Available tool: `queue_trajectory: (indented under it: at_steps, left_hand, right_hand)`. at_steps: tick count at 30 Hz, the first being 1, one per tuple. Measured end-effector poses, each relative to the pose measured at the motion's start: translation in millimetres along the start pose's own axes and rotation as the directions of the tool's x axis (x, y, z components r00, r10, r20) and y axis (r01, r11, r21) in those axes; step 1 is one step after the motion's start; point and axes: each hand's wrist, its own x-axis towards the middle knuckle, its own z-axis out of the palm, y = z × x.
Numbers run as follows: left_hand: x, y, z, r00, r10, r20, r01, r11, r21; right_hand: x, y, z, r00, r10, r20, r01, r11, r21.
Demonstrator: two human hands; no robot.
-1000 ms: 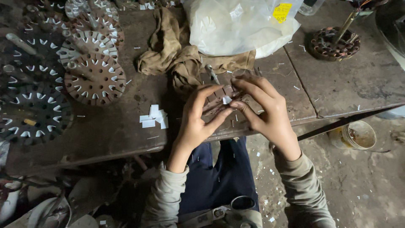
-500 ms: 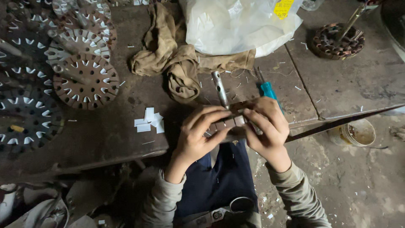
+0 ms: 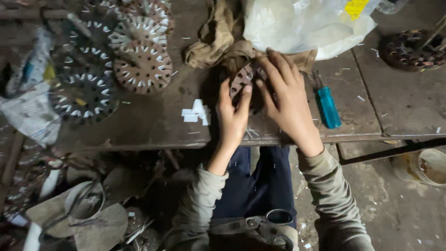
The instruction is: The person cuts small white rectangular pieces with scissors and inserts them into the holes of a perforated circular metal disc. The person repeats this process for multiple discs, handling the pieces and tools with both hands.
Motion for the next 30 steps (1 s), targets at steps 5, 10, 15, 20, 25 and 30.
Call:
queue_trajectory:
  at_steps: [5,10,15,20,25,30]
  left_hand:
    - [-4,18,-13,0.962,0.268,-0.042,-0.247,0.929,0.277]
    - [-22,54,-87,0.971,0.230,0.069,-0.204,0.642,0.739]
    - [-27,71,-140,0.903,0.184,0.387,-0.426,0.483,0.765]
    - [-42,76,-150,0.868,0.197,0.456,-0.493,0.456,0.741]
    - [-53,77,-156,0.884,0.264,0.385,-0.467,0.470,0.749]
    - [-73,67,-150,1.000,-0.016,0.019,0.010,0.962,0.274]
  right_hand:
    - [-108,-7,-5,0.997,0.035,-0.068,-0.040,0.997,-0.070]
    - [-335,13,6,0.931,0.024,0.364,-0.047,0.997,0.056]
    - [-468,33,33,0.766,0.014,0.643,0.021,0.999,-0.047]
    - [-408,24,6,0.550,0.084,0.831,-0.150,0.989,0.000]
    - [-310,10,-10,0.363,0.077,0.928,-0.493,0.862,0.122]
    - [-289,-9,24,0.675,0.148,0.722,-0.622,0.640,0.450]
